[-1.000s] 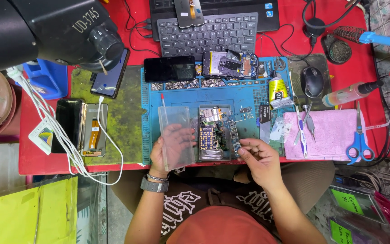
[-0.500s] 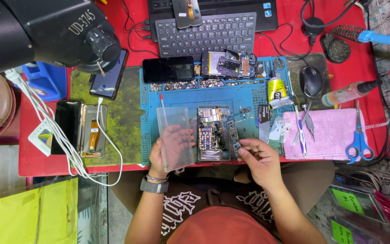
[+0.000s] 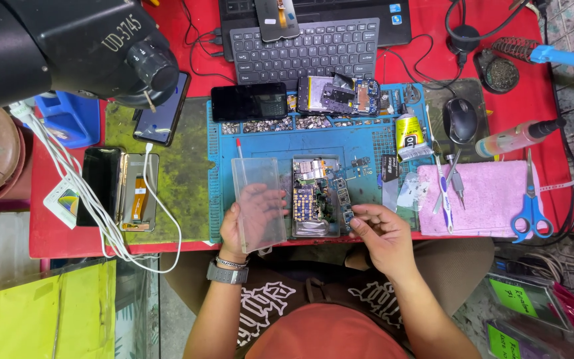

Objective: The person sits at a cluttered workbench and handles a small circuit board, placing it into a red plastic holder. They wipe the board and the holder with a pink cloth, then use a small tool to manipulate components on the board.

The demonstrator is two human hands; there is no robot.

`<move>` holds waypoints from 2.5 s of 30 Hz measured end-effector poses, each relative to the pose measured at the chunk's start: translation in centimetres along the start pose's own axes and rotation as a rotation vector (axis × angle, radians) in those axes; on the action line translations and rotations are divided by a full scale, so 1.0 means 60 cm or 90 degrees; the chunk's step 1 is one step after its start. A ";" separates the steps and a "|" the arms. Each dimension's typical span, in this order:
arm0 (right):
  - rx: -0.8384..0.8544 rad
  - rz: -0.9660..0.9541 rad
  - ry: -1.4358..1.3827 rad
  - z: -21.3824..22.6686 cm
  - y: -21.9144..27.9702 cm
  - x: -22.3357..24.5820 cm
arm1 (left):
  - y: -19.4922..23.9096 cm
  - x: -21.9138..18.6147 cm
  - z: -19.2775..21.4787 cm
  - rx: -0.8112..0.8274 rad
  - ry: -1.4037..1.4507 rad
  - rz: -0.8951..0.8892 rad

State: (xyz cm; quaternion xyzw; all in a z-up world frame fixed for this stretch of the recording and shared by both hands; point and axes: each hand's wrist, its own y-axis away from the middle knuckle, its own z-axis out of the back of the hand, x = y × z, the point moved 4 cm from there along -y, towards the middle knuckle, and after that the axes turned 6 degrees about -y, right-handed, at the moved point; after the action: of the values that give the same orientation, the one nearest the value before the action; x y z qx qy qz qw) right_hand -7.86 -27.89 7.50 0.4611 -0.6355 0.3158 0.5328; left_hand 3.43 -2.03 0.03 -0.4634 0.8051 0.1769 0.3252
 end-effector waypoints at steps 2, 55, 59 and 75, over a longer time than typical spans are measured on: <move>0.000 -0.001 0.003 0.001 0.000 -0.002 | 0.000 0.000 -0.001 -0.001 -0.001 -0.001; 0.010 0.101 -0.006 0.088 -0.089 -0.107 | -0.071 0.003 -0.261 -0.284 -1.446 0.034; 0.013 0.095 -0.015 0.088 -0.088 -0.105 | -0.075 0.018 -0.255 -0.314 -1.471 0.014; 0.001 0.073 0.066 0.136 -0.096 -0.151 | -0.070 0.025 -0.247 -0.283 -1.347 -0.095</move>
State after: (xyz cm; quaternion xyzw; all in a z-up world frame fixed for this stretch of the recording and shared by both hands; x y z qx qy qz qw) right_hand -5.65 -35.09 -3.69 0.4074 -0.6323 0.3698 0.5455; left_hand 1.18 -13.82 9.81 -0.1722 0.0364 0.6087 0.7736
